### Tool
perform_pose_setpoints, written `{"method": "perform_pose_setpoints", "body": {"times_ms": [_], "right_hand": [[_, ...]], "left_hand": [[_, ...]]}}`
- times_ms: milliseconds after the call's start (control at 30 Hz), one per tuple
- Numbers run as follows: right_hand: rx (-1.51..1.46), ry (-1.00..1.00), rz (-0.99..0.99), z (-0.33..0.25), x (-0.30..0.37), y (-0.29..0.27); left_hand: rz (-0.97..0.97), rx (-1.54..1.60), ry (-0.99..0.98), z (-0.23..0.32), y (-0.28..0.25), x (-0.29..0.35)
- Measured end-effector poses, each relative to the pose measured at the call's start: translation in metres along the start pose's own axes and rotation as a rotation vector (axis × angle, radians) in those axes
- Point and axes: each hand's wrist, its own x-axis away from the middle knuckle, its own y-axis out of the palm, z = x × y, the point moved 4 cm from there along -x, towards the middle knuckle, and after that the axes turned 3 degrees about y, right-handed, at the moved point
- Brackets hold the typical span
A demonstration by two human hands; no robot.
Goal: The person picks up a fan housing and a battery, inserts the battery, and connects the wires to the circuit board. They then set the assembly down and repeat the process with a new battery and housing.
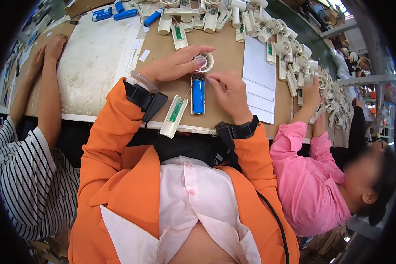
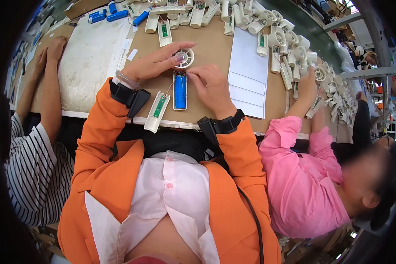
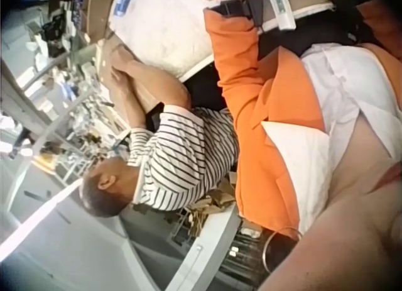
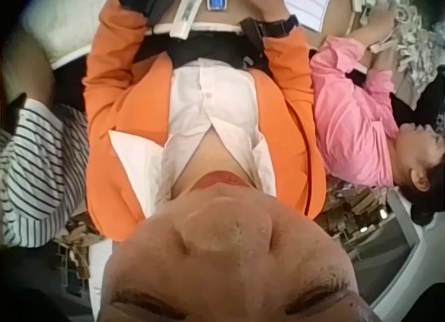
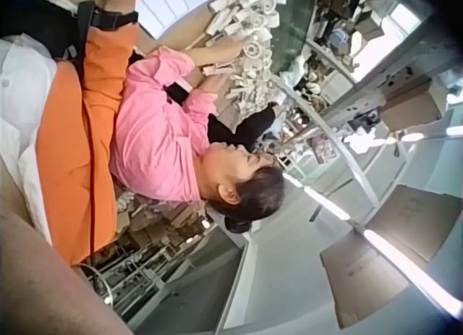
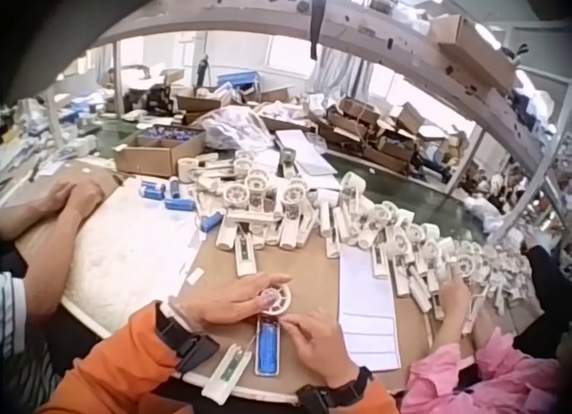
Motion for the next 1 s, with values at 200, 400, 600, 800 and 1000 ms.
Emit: {"method": "perform_pose_setpoints", "body": {"times_ms": [200,400,600,800,1000], "right_hand": [[0.029,-0.047,-0.001,0.0015,-0.0014,-0.0016],[0.031,-0.053,-0.046,-0.0016,-0.0033,-0.0008],[0.029,-0.058,-0.068,-0.0029,-0.0038,-0.0008],[0.037,-0.072,-0.079,-0.0069,-0.0049,-0.0010],[0.088,-0.114,-0.056,-0.0060,-0.0047,0.0029]], "left_hand": [[0.003,0.027,-0.019,0.0014,0.0003,-0.0018],[0.005,0.024,-0.055,0.0017,0.0007,-0.0008],[0.007,-0.023,-0.032,0.0010,-0.0001,-0.0009],[0.014,-0.098,0.012,0.0012,-0.0005,-0.0021],[0.004,-0.071,-0.009,0.0011,0.0010,-0.0022]]}}
